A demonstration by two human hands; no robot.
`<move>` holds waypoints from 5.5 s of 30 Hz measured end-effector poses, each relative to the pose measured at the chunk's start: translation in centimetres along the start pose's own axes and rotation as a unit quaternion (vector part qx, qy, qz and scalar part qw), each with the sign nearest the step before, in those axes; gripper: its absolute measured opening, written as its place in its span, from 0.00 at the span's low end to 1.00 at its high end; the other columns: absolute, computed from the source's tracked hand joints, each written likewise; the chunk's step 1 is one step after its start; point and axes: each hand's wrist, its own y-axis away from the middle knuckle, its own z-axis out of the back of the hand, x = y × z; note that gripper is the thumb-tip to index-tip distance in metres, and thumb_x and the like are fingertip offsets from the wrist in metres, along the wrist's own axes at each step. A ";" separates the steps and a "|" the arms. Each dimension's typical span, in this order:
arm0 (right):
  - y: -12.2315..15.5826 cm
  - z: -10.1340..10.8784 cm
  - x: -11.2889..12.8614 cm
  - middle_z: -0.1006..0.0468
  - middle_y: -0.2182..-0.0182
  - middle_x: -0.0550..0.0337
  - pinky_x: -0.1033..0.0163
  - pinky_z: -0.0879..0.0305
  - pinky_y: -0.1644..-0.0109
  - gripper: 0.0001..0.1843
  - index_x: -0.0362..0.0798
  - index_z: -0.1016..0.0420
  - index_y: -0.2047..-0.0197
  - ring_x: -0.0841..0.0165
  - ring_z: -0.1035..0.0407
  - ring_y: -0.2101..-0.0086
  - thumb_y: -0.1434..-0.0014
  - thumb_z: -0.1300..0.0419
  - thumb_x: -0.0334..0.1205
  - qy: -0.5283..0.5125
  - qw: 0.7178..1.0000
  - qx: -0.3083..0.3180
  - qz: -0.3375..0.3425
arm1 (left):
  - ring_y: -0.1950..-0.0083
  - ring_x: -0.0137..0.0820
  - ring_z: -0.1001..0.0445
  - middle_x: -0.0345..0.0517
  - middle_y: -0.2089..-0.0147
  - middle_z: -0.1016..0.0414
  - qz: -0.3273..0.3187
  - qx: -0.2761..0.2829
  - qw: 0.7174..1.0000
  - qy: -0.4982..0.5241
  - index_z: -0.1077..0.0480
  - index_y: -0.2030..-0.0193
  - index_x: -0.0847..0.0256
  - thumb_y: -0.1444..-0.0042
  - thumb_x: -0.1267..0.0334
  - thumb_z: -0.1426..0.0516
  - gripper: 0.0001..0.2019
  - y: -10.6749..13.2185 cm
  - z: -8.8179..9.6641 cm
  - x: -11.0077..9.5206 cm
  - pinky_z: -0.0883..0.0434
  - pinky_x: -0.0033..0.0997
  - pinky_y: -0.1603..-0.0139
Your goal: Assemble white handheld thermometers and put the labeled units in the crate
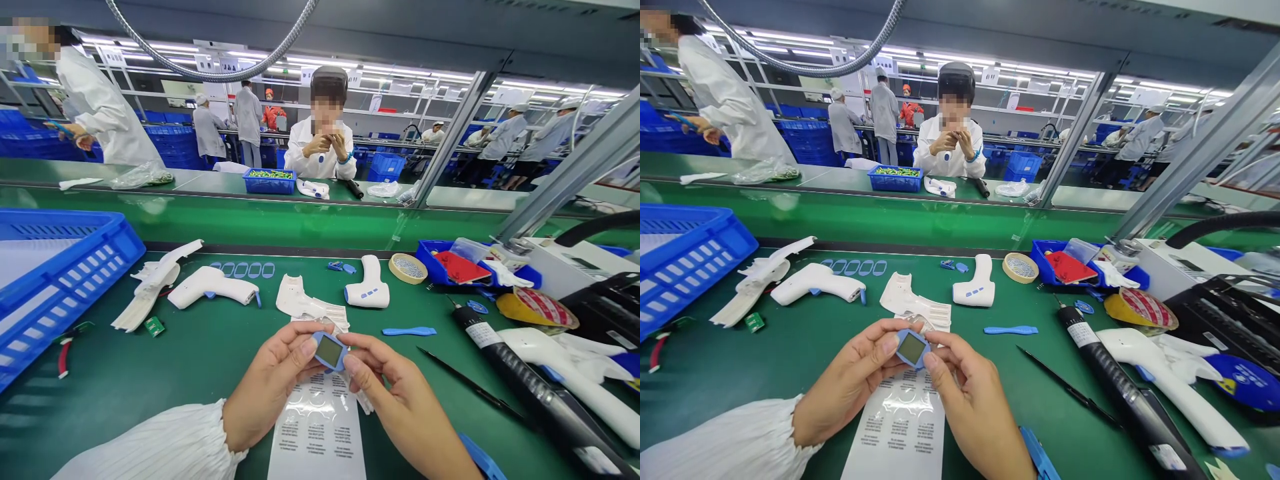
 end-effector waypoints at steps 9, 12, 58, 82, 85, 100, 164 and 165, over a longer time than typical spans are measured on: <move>-0.7 -0.4 -0.4 0.22 0.72 0.57 0.60 0.30 0.63 0.17 0.47 0.23 0.57 0.67 0.29 0.71 0.46 0.39 0.47 -0.084 0.996 -0.016 0.000 | 0.52 0.32 0.28 0.45 0.51 0.26 -0.006 -0.008 1.000 0.011 0.30 0.58 0.59 0.42 0.64 0.45 0.07 0.0 -0.1 -0.3 0.35 0.34 0.46; -0.8 0.0 -0.5 0.21 0.71 0.56 0.57 0.29 0.62 0.19 0.46 0.26 0.52 0.66 0.28 0.70 0.44 0.42 0.47 -0.067 0.997 0.021 -0.011 | 0.53 0.32 0.27 0.46 0.53 0.25 0.001 -0.002 1.000 0.013 0.30 0.56 0.60 0.41 0.63 0.46 0.08 -0.1 0.0 -0.3 0.34 0.36 0.46; 0.9 -3.5 -0.9 0.27 0.83 0.62 0.76 0.41 0.82 0.15 0.45 0.25 0.76 0.79 0.38 0.84 0.50 0.36 0.49 -0.269 0.961 -0.060 -0.028 | 0.55 0.32 0.31 0.45 0.55 0.27 -0.037 -0.012 0.979 -0.200 0.33 0.49 0.57 0.41 0.51 0.49 0.18 0.7 -0.2 -0.7 0.37 0.28 0.52; 1.4 -4.0 -1.6 0.32 0.88 0.65 0.75 0.41 0.82 0.18 0.44 0.28 0.78 0.78 0.39 0.86 0.49 0.38 0.51 -0.194 0.979 -0.019 -0.059 | 0.71 0.26 0.34 0.38 0.71 0.32 -0.058 -0.006 0.967 -0.247 0.34 0.54 0.59 0.48 0.55 0.42 0.17 1.0 0.2 -0.1 0.34 0.24 0.67; 1.5 -4.0 -1.6 0.32 0.88 0.65 0.75 0.41 0.82 0.20 0.44 0.30 0.78 0.78 0.39 0.86 0.48 0.39 0.53 -0.180 0.981 -0.002 -0.074 | 0.72 0.26 0.35 0.38 0.73 0.32 -0.093 -0.016 0.949 -0.300 0.33 0.55 0.60 0.47 0.56 0.43 0.15 1.0 0.1 -0.2 0.34 0.25 0.67; 1.2 -0.3 -0.1 0.24 0.64 0.51 0.56 0.36 0.64 0.12 0.49 0.22 0.62 0.61 0.35 0.64 0.44 0.46 0.30 0.400 0.823 -0.180 0.361 | 0.77 0.25 0.33 0.41 0.74 0.32 0.040 -0.023 0.997 -0.066 0.32 0.58 0.64 0.43 0.54 0.46 0.15 0.0 -0.3 -0.5 0.34 0.23 0.78; 2.6 -2.8 -1.2 0.27 0.76 0.61 0.68 0.37 0.76 0.11 0.48 0.25 0.56 0.72 0.36 0.78 0.43 0.42 0.39 0.058 0.988 -0.076 0.123 | 0.67 0.29 0.31 0.40 0.66 0.29 -0.083 -0.090 0.953 -0.277 0.35 0.55 0.58 0.43 0.52 0.47 0.14 0.6 0.0 -0.2 0.32 0.27 0.65; 2.8 -3.5 -1.1 0.28 0.78 0.62 0.70 0.39 0.79 0.13 0.49 0.25 0.56 0.74 0.38 0.81 0.43 0.42 0.43 -0.028 0.996 -0.064 0.056 | 0.65 0.30 0.31 0.41 0.64 0.28 -0.107 -0.089 0.939 -0.314 0.35 0.54 0.57 0.43 0.54 0.47 0.14 0.8 -0.1 -0.1 0.32 0.28 0.62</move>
